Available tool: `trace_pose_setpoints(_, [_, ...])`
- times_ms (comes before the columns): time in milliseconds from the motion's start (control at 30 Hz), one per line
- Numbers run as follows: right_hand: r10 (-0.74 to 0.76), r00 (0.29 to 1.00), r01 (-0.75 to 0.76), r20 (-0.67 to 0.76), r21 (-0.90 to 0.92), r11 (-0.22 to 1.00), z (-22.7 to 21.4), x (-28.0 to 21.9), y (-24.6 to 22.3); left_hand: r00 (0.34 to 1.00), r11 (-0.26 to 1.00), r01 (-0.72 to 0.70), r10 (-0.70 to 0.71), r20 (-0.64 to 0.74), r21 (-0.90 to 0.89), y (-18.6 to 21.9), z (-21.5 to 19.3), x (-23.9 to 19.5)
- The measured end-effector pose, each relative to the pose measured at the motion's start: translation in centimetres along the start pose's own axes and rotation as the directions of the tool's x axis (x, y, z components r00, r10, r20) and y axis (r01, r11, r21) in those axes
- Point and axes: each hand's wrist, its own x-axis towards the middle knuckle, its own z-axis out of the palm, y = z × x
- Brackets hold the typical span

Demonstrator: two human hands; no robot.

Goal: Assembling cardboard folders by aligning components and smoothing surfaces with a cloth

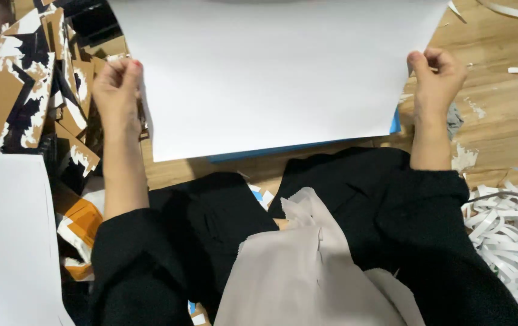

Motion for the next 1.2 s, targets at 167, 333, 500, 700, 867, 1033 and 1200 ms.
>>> trace_pose_setpoints(167, [0.360, 0.927, -0.355, 0.106, -0.061, 0.933, 2.4, 2.0, 1.4, 0.945, 0.943, 0.325, -0.323, -0.041, 0.067, -7.9, 3.7, 0.9])
trace_pose_setpoints(333, [0.553, 0.827, -0.529, 0.097, -0.195, 0.826, 3.5, 2.4, 8.5, 0.896, 0.898, 0.440, -0.440, -0.059, -0.008, -12.8, 5.8, 0.7])
trace_pose_setpoints(500, [0.696, 0.715, -0.676, 0.072, -0.183, 0.714, 4.1, 3.1, 9.6, 0.947, 0.948, 0.315, -0.317, -0.052, -0.032, -19.9, 6.1, 2.7])
trace_pose_setpoints(700, [0.723, 0.690, -0.683, 0.013, -0.317, 0.658, 4.5, 3.6, 5.8, 0.921, 0.925, 0.381, -0.379, -0.095, 0.008, -18.6, 6.8, 2.5])
trace_pose_setpoints(867, [0.712, 0.702, -0.688, -0.002, -0.262, 0.677, 4.8, 3.6, 6.9, 0.939, 0.944, 0.329, -0.328, -0.106, -0.011, -19.1, 7.1, 2.9])
trace_pose_setpoints(1033, [0.745, 0.667, -0.709, -0.011, -0.318, 0.630, 4.9, 3.4, 5.4, 0.948, 0.952, 0.305, -0.303, -0.099, 0.003, -18.4, 7.4, 3.0])
trace_pose_setpoints(1200, [0.765, 0.644, -0.727, -0.022, -0.328, 0.603, 4.8, 3.5, 7.2, 0.950, 0.956, 0.294, -0.289, -0.120, 0.023, -19.5, 7.6, 3.6])
